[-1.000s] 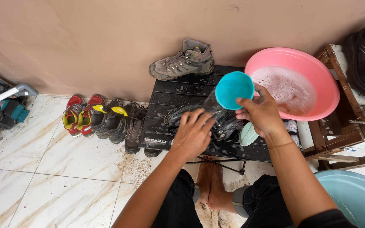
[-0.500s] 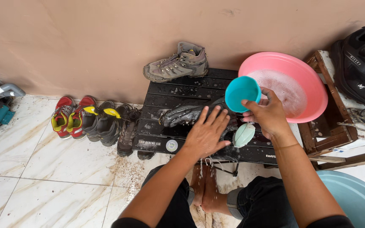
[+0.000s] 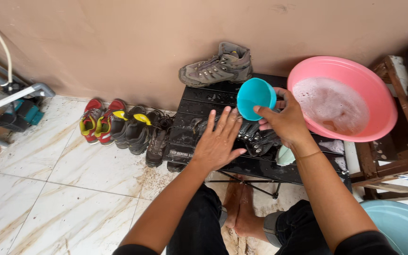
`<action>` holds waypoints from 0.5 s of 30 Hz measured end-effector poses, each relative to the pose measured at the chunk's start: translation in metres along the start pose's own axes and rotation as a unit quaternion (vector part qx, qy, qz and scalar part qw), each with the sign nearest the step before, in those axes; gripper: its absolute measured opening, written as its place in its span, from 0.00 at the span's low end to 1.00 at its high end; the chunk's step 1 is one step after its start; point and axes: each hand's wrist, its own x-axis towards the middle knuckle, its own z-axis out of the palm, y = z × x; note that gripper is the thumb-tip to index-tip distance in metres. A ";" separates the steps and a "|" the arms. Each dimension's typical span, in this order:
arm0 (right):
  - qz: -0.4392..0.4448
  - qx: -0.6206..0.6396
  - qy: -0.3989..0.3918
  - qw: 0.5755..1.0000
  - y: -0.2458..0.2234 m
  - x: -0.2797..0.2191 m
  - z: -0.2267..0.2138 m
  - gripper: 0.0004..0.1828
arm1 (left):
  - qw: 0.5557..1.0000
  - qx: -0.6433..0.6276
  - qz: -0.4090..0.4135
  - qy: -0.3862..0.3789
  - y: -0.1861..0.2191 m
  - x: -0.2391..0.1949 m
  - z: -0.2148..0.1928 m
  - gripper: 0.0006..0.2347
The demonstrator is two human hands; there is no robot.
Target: The person scrubs a grey hiking boot with a light green brush and soapy water. They then rinse the boot by pouring water from a blue cup and wiping it with their hands.
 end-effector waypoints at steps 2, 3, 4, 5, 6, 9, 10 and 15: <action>-0.017 -0.045 0.025 0.999 -0.003 0.002 -0.019 0.47 | 0.998 -0.031 0.017 -0.044 0.020 0.024 -0.005 0.43; -0.016 -0.048 0.034 0.998 -0.009 -0.001 -0.031 0.47 | 0.998 -0.035 0.025 -0.041 0.030 0.037 0.006 0.43; -0.040 -0.120 0.046 0.991 -0.016 -0.005 -0.043 0.47 | 0.998 -0.046 0.041 -0.032 0.041 0.050 0.017 0.45; -0.063 -0.190 0.057 0.978 -0.023 -0.007 -0.053 0.47 | 0.997 -0.055 0.057 -0.023 0.051 0.063 0.027 0.47; -0.063 -0.192 0.065 0.977 -0.019 -0.003 -0.064 0.47 | 0.996 -0.057 0.064 -0.020 0.060 0.075 0.036 0.47; -0.108 -0.266 0.086 0.954 -0.012 0.004 -0.085 0.48 | 0.987 -0.057 0.151 -0.019 0.079 0.108 0.060 0.49; -0.122 -0.292 0.086 0.945 -0.013 0.003 -0.087 0.47 | 0.990 -0.056 0.124 -0.027 0.080 0.119 0.067 0.47; -0.180 -0.354 0.105 0.912 -0.011 -0.002 -0.086 0.44 | 0.993 -0.074 0.091 -0.033 0.077 0.135 0.077 0.46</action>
